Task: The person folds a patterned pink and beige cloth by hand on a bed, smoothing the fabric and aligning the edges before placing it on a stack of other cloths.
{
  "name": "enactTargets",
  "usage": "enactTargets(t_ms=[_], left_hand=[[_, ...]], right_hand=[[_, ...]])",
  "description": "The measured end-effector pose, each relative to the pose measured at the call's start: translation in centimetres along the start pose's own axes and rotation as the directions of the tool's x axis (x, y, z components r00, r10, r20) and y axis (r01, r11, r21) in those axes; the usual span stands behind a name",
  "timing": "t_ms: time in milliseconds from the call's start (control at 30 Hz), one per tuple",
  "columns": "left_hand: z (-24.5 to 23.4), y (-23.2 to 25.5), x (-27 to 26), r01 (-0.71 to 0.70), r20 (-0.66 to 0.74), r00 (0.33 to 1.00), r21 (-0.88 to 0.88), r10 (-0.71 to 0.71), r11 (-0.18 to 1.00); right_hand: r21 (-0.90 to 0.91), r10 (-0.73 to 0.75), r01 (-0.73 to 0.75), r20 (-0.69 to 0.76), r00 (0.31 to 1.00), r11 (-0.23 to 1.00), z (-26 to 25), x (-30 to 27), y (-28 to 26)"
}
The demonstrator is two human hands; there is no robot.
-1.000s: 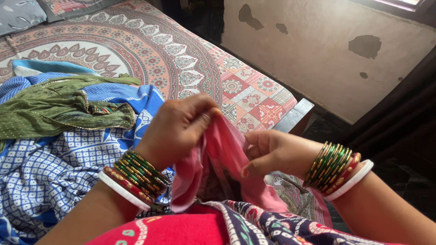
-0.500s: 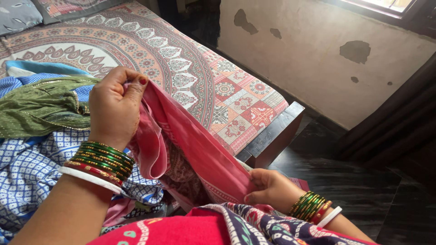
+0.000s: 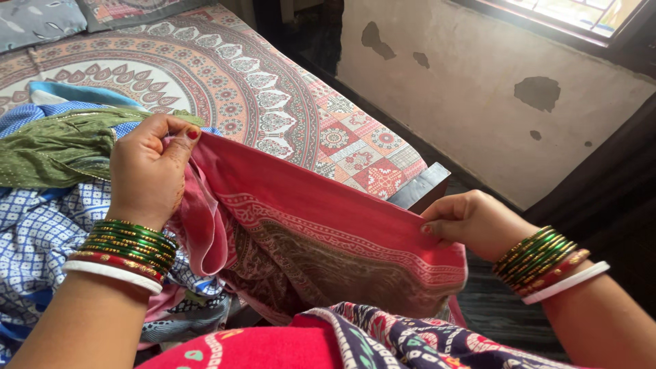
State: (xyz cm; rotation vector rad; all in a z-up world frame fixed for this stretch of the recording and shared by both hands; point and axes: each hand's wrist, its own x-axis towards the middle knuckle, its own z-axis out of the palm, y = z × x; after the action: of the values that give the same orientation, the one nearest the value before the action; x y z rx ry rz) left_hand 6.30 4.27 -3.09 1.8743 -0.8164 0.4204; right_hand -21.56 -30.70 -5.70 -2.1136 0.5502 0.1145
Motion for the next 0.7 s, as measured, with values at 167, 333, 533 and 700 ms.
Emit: enactTargets(t_ms=[167, 333, 533, 700], left_hand=[[0.0, -0.4, -1.5, 0.102, -0.021, 0.995, 0.094, -0.101, 0.99], [0.6, -4.6, -4.0, 0.205, -0.028, 0.979, 0.034, -0.204, 0.978], [0.6, -4.5, -5.5, 0.144, 0.036, 0.986, 0.319, -0.164, 0.937], [5.6, 5.6, -6.1, 0.307, 0.469, 0.857, -0.129, -0.215, 0.943]], right_hand=[[-0.077, 0.102, -0.1, 0.025, 0.994, 0.992, -0.9, -0.5, -1.6], [0.034, 0.116, -0.118, 0.061, 0.991, 0.992, 0.1, 0.5, -0.7], [-0.019, -0.099, 0.1, 0.064, 0.993, 0.995, 1.8, 1.0, -1.4], [-0.218, -0.301, 0.318, 0.108, 0.947, 0.923, 3.9, 1.0, -6.2]])
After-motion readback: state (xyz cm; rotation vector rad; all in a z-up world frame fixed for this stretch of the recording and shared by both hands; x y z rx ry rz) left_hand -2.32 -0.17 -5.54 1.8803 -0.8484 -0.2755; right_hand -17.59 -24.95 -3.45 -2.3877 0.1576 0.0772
